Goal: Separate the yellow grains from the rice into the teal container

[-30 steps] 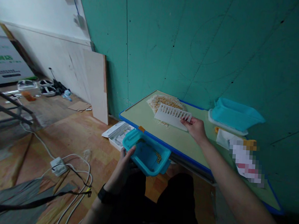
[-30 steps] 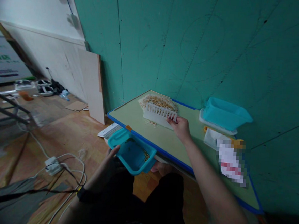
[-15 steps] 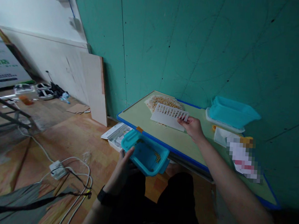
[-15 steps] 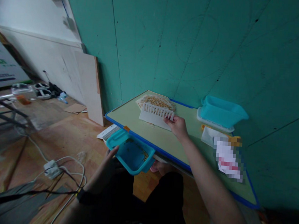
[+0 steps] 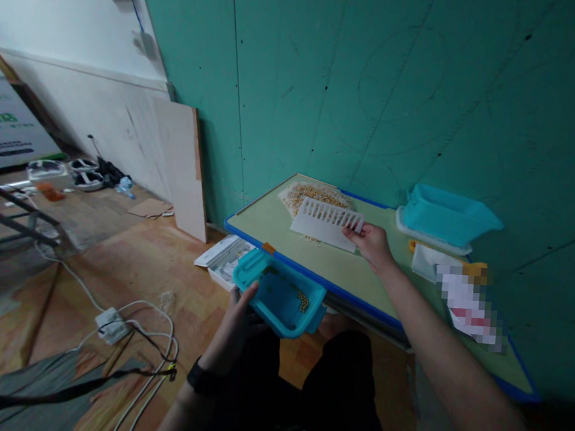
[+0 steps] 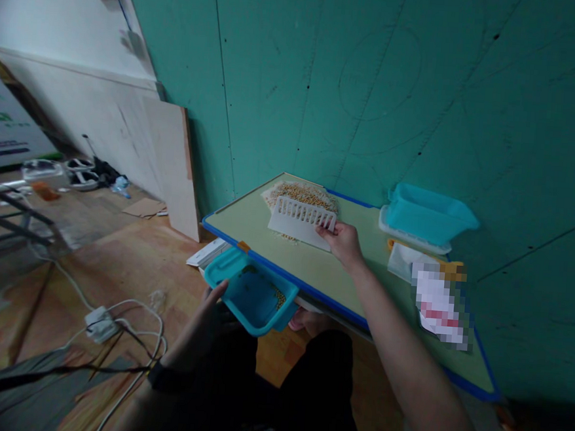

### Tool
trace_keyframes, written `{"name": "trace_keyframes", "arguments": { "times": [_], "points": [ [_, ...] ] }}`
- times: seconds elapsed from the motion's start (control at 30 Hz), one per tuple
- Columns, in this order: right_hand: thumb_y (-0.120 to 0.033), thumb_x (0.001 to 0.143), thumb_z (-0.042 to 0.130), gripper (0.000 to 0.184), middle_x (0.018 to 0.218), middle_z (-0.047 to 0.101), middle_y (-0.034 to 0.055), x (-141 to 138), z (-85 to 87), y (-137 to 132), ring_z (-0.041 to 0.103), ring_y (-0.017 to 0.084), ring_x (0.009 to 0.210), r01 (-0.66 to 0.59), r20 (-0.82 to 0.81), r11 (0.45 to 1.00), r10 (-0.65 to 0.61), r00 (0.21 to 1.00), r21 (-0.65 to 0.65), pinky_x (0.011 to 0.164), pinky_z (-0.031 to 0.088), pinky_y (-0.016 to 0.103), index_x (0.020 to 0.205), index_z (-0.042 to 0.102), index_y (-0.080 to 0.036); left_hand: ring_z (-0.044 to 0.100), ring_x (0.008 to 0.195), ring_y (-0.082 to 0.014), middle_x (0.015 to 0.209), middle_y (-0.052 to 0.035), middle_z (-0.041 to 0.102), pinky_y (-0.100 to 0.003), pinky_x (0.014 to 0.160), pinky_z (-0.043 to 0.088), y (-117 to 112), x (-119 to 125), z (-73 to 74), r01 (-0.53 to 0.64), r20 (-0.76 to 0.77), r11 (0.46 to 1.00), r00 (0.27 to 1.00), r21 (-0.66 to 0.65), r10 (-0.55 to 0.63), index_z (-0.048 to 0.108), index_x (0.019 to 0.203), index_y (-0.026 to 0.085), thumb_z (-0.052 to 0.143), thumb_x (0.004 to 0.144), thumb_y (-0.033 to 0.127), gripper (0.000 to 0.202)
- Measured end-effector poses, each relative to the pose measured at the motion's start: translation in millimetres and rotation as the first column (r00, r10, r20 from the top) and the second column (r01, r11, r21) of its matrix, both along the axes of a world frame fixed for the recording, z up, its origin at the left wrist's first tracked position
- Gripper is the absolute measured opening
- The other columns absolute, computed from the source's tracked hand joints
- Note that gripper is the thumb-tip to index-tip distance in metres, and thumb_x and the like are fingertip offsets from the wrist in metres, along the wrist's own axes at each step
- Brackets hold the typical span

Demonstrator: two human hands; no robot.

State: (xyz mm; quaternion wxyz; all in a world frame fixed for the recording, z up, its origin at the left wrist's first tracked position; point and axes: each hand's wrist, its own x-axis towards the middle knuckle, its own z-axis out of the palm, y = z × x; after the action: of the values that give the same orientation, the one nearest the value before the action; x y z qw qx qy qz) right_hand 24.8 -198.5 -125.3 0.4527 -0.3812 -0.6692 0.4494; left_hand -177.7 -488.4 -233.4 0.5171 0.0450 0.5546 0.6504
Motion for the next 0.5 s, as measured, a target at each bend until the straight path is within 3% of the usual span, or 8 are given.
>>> {"name": "trace_keyframes", "arguments": {
  "times": [0.17, 0.37, 0.5],
  "points": [
    [-0.067, 0.054, 0.112, 0.061, 0.09, 0.09, 0.0104, 2, -4.1, 3, 0.087, 0.034, 0.092, -0.024, -0.008, 1.0, 0.024, 1.0, 0.013, 0.089, 0.071, 0.047, 0.084, 0.088, -0.019, 0.087, 0.121, -0.0372, 0.156, -0.0185, 0.075, -0.05, 0.099, 0.073, 0, -1, -2.4, 0.005, -0.004, 1.0, 1.0, 0.003, -0.005, 0.044, 0.17, 0.04, 0.086, 0.101, 0.069, 0.086],
    [-0.069, 0.052, 0.112, 0.064, 0.09, 0.091, 0.0108, 1, -7.6, 6, 0.088, 0.037, 0.093, -0.032, 0.003, 0.999, 0.032, 0.999, 0.009, 0.092, 0.071, 0.049, 0.085, 0.089, -0.02, 0.084, 0.124, -0.0443, 0.148, -0.0202, 0.079, -0.056, 0.099, 0.069, -3, 1, 5.2, 0.002, 0.014, 0.999, 1.0, 0.045, -0.002, 0.044, 0.17, 0.038, 0.099, 0.083, 0.076, 0.11],
    [-0.07, 0.054, 0.112, 0.063, 0.093, 0.092, 0.0109, 2, -7.2, 7, 0.088, 0.037, 0.099, -0.036, 0.0, 0.999, 0.036, 0.999, 0.006, 0.094, 0.071, 0.049, 0.085, 0.089, -0.021, 0.083, 0.124, -0.0452, 0.144, -0.0205, 0.08, -0.057, 0.101, 0.066, -5, 3, 8.2, 0.004, 0.018, 0.998, 1.0, 0.062, -0.005, 0.044, 0.17, 0.035, 0.099, 0.084, 0.076, 0.11]
  ]
}}
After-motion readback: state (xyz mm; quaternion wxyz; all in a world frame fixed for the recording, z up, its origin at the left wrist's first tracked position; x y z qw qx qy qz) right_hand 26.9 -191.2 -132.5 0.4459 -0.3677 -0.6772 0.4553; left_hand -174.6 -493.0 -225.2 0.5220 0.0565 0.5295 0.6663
